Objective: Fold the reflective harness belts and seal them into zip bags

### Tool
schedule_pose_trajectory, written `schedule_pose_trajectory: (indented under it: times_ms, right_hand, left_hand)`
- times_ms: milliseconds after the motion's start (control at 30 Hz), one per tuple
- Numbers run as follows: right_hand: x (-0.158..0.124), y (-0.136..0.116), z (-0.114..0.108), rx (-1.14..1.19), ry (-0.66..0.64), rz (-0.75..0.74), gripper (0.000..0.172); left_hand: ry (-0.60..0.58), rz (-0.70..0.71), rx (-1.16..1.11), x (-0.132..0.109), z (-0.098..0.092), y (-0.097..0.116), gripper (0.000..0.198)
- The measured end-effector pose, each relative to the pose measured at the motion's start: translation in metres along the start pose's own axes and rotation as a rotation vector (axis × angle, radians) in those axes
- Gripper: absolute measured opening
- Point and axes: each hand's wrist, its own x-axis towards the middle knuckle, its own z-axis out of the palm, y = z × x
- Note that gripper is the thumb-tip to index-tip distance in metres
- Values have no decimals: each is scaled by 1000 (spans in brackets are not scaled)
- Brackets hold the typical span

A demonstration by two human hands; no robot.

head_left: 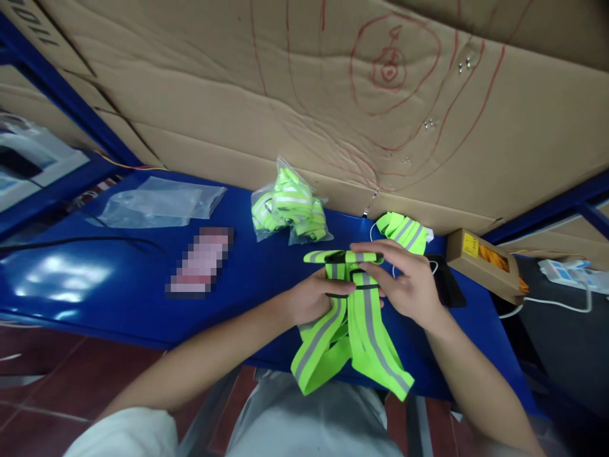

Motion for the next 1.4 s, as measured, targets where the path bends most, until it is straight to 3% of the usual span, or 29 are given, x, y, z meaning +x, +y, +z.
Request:
schedule_pose_trajectory:
  times_ms: [100,233,333,400,467,500,567,633,733,833,967,1100,1267,1400]
  right_hand:
    - [2,1,-9,-155,22,-273,44]
    - [7,5,-20,-225,-51,-377,54]
    - [13,4,-31,-159,-232,-337,57]
    - [15,3,-41,-96,-445,-261,57]
    - [16,5,-50,1,-602,-154,63]
    - [16,8,-52,62,-604,-95,73]
    - [16,14,-48,144,-475,37,85]
    - [16,20,-36,128,-344,148,69]
    - [17,19,-12,49,-279,186,38]
    - [16,9,2,-22,-180,71,29]
    - [11,5,7,-205,1,-146,33]
    - [10,15,9,-306,-5,-380,42]
    - [10,22,12,-200,-21,-391,49]
    - [8,19,9,-192,67,-407,56]
  left_hand:
    - [-18,2,-2,-8,-4,6,46]
    - [-3,6,-12,-14,-9,12,67]
    - [29,-111,-10,-12,-7,18,58]
    - [119,-157,39,-10,-4,21,46]
    - [222,-125,87,-8,0,23,43]
    - [255,-96,97,-8,2,22,47]
    - [292,-29,115,-7,6,20,63]
    - [326,27,145,-5,8,17,73]
    - [390,26,143,-3,7,14,64]
    - [374,-80,48,-1,1,13,46]
    - [252,-162,-47,-3,-3,9,46]
    - [256,-160,-61,-5,-5,4,48]
    - [233,-90,-59,0,-8,4,35]
    - [151,-121,5,4,-12,1,32]
